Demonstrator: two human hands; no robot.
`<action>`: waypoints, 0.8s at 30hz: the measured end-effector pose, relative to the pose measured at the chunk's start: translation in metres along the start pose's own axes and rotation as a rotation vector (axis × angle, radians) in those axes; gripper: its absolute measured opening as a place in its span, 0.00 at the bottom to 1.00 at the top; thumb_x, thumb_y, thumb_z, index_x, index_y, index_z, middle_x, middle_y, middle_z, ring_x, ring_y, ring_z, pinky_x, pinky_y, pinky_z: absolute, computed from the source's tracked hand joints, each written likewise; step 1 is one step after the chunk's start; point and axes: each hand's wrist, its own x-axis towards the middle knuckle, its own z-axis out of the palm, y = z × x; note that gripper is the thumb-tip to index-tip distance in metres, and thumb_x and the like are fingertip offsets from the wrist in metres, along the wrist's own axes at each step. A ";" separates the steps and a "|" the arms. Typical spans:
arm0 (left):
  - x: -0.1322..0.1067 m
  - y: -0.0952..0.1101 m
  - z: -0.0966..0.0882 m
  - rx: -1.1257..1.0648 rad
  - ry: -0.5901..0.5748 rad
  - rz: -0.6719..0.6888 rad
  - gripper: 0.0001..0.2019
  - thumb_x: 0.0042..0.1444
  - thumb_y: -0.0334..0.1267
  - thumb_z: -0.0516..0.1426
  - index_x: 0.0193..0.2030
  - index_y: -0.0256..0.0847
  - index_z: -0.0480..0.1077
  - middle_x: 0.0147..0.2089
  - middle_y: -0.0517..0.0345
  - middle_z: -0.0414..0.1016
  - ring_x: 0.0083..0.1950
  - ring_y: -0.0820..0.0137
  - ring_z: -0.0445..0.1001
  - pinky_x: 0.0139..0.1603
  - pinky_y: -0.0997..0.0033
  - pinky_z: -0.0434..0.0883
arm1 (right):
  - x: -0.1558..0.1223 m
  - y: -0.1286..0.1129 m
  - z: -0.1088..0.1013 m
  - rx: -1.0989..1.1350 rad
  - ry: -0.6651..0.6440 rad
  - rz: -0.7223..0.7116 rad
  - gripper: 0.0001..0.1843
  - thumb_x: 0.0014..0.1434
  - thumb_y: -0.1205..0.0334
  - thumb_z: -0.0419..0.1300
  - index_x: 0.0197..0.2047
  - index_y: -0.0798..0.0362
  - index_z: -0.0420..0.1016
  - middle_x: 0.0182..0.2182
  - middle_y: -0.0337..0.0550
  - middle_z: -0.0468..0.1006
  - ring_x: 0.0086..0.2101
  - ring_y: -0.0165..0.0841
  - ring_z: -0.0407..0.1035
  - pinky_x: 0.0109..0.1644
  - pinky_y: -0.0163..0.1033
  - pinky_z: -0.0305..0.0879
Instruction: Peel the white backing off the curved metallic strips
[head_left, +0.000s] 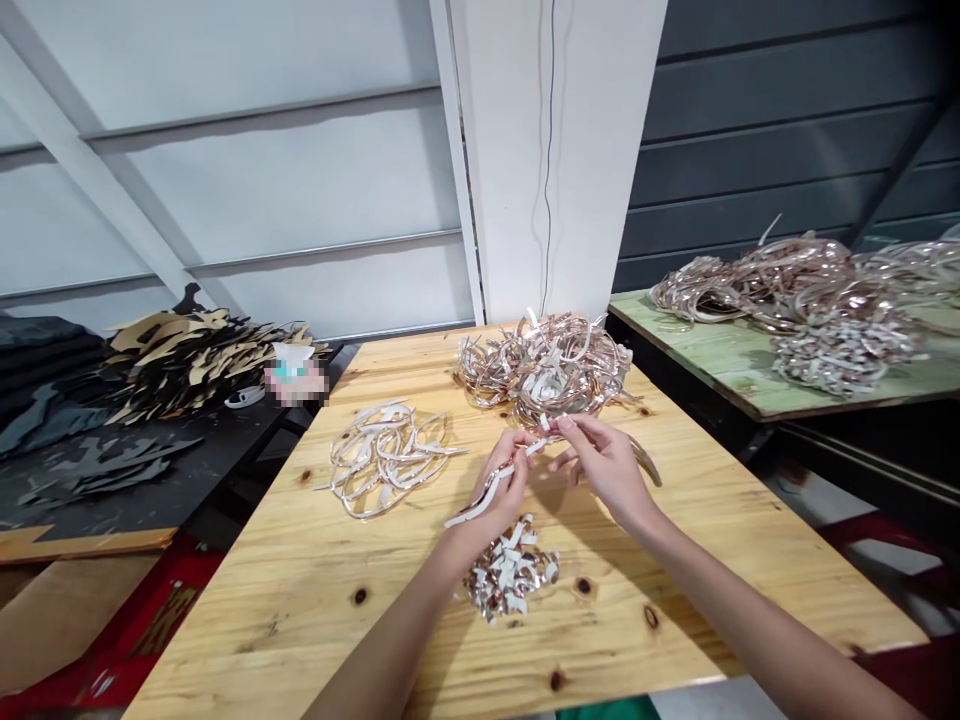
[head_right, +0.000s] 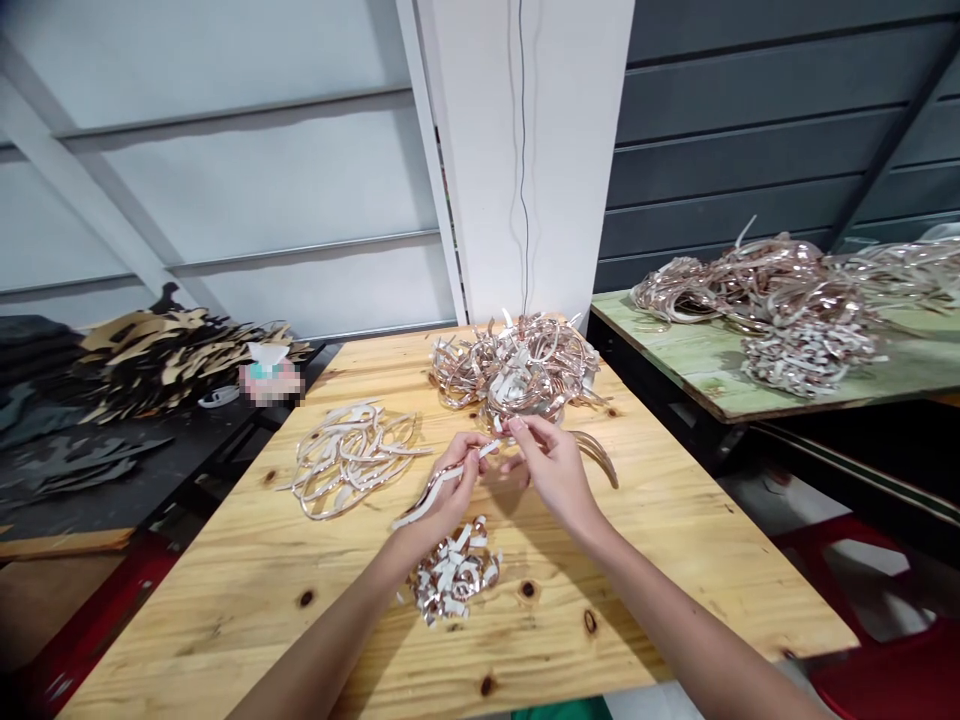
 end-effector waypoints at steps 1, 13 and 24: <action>-0.001 0.001 0.000 0.009 0.004 0.003 0.11 0.72 0.42 0.47 0.51 0.45 0.69 0.41 0.56 0.74 0.45 0.65 0.74 0.51 0.61 0.71 | -0.001 0.000 0.001 -0.077 -0.001 -0.052 0.19 0.62 0.43 0.64 0.44 0.51 0.80 0.42 0.48 0.83 0.27 0.35 0.76 0.20 0.34 0.64; 0.003 0.008 -0.001 -0.039 0.003 -0.032 0.09 0.70 0.45 0.53 0.46 0.44 0.68 0.44 0.57 0.76 0.46 0.68 0.75 0.51 0.67 0.71 | -0.005 -0.002 -0.001 -0.111 -0.063 -0.139 0.17 0.64 0.46 0.64 0.43 0.51 0.84 0.39 0.49 0.84 0.39 0.44 0.78 0.34 0.41 0.77; 0.000 0.011 -0.007 0.090 -0.050 0.184 0.12 0.72 0.42 0.51 0.48 0.43 0.74 0.46 0.51 0.79 0.48 0.64 0.77 0.51 0.65 0.72 | 0.000 0.004 0.000 -0.020 -0.075 0.069 0.19 0.57 0.44 0.68 0.35 0.53 0.82 0.33 0.49 0.83 0.28 0.40 0.78 0.17 0.33 0.63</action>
